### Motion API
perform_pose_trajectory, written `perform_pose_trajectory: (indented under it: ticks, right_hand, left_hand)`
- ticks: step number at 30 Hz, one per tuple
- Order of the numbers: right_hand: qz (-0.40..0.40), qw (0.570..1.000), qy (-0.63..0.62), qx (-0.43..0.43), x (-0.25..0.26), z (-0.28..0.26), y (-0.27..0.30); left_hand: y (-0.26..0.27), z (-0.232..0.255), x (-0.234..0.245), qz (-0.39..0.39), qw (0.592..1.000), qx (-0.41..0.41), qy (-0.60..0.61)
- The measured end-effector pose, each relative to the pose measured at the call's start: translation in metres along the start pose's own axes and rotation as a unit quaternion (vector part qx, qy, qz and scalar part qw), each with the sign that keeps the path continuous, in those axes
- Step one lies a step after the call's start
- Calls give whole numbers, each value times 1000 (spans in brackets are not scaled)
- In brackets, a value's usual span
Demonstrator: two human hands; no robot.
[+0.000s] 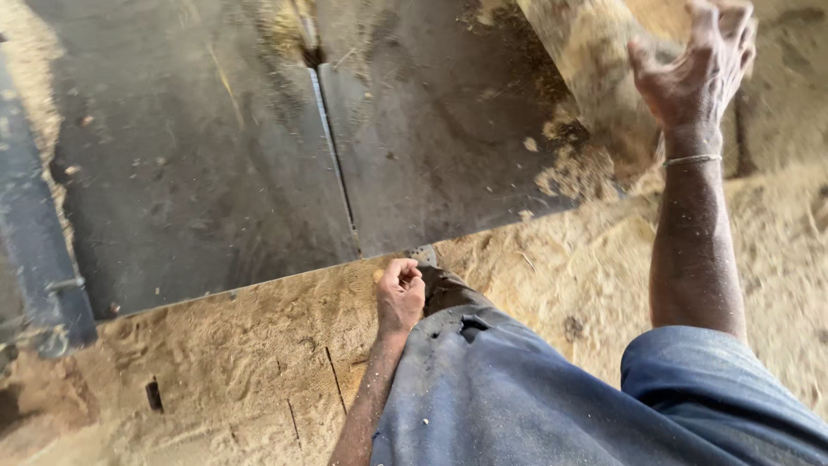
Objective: The person feeds multiple small branches and a larger log into a vertical bandsaw, guiding them with both hands to cut them into smaller pieces. The cut pieces fall away from the blade as the person continues processing the wood.
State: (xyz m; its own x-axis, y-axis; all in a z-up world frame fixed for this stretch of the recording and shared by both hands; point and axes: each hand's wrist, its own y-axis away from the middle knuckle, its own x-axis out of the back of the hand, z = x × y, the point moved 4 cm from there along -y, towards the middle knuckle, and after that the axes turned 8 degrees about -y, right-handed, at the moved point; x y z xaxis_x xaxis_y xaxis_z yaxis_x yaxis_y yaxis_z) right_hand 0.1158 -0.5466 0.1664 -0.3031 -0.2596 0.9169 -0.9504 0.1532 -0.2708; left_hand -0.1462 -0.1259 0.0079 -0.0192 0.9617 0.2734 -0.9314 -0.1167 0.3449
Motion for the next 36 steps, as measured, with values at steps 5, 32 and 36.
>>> perform_pose_trajectory:
  ticks: [5, 32, 36]
  right_hand:
    - [-180, 962, 77, -191, 22, 78, 54]
    - [-511, 825, -135, -199, -29, -85, 323]
    - [-361, 863, -227, -272, -41, -68, 348]
  left_hand:
    - [-1, 27, -18, -90, 995, -37, -15]
    - [23, -29, -92, -211, 963, 167, 21]
    - [57, -52, -91, -151, 979, 136, -15]
